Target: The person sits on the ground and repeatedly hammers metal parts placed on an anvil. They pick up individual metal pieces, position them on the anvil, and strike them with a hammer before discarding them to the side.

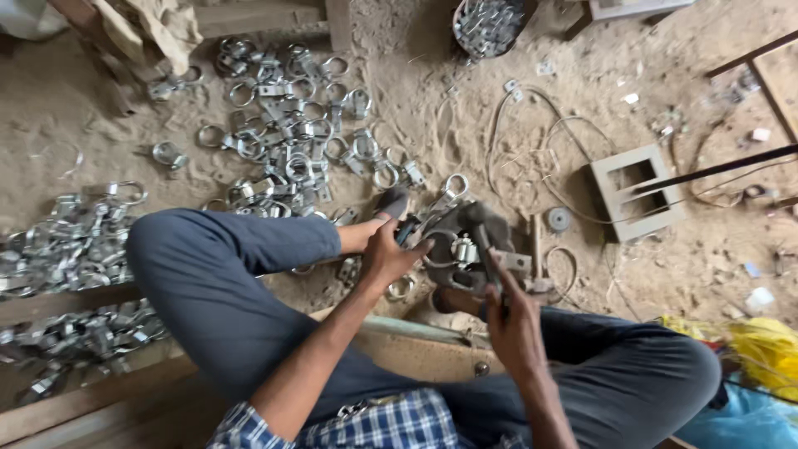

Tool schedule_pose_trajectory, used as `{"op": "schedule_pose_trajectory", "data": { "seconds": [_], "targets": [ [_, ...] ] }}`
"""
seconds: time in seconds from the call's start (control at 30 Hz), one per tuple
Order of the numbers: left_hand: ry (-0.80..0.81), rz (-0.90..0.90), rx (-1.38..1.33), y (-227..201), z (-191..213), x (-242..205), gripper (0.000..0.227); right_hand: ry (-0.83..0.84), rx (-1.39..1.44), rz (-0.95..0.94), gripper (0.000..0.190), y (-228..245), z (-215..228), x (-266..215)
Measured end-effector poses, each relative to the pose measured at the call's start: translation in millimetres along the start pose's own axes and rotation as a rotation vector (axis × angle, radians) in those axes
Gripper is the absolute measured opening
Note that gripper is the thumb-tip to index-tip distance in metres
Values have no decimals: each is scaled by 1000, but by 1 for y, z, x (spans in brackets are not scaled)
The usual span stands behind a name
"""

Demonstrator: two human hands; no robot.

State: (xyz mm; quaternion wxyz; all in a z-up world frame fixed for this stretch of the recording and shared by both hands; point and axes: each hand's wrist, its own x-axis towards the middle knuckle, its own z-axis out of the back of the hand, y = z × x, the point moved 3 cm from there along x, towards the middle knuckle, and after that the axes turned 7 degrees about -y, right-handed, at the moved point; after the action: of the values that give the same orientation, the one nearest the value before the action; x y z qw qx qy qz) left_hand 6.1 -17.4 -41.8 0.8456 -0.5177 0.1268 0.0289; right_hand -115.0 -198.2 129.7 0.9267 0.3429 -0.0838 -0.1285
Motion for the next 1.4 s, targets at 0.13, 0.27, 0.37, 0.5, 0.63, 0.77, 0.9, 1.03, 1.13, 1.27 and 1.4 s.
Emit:
{"op": "schedule_pose_trajectory", "data": {
  "seconds": [0.13,0.27,0.37,0.5,0.63,0.77,0.9,1.03,1.13,1.27,1.4],
  "targets": [
    [77,58,-14,14,-20,6,102,-125,-43,94,53,20,31,-4],
    [-76,-159,2,15,-33,-2,113,-352,7,236,50,49,64,-15],
    [42,7,-110,1,-22,-11,86,-379,75,206,51,50,73,-22],
    [-87,-2,-260,-32,11,-20,59,-251,103,10,52,22,60,-38],
    [-46,-173,-408,-77,27,-42,49,-135,85,-158,55,-22,25,-40],
    [112,-61,-470,-127,40,-76,50,-8,308,-339,58,-53,-1,-33],
    [-80,-466,-471,-183,62,-101,49,27,336,-351,58,-59,-4,-31],
    [11,-279,-436,-192,57,-108,46,71,398,-343,57,-62,-6,-29],
    [33,-253,-437,-186,52,-108,42,78,373,-407,58,-66,-8,-31],
    [60,-324,-520,-174,45,-108,33,50,606,-503,60,-56,-7,-33],
    [208,-194,-424,-150,25,-107,23,-1,882,-694,56,-52,6,-45]
  ]
}}
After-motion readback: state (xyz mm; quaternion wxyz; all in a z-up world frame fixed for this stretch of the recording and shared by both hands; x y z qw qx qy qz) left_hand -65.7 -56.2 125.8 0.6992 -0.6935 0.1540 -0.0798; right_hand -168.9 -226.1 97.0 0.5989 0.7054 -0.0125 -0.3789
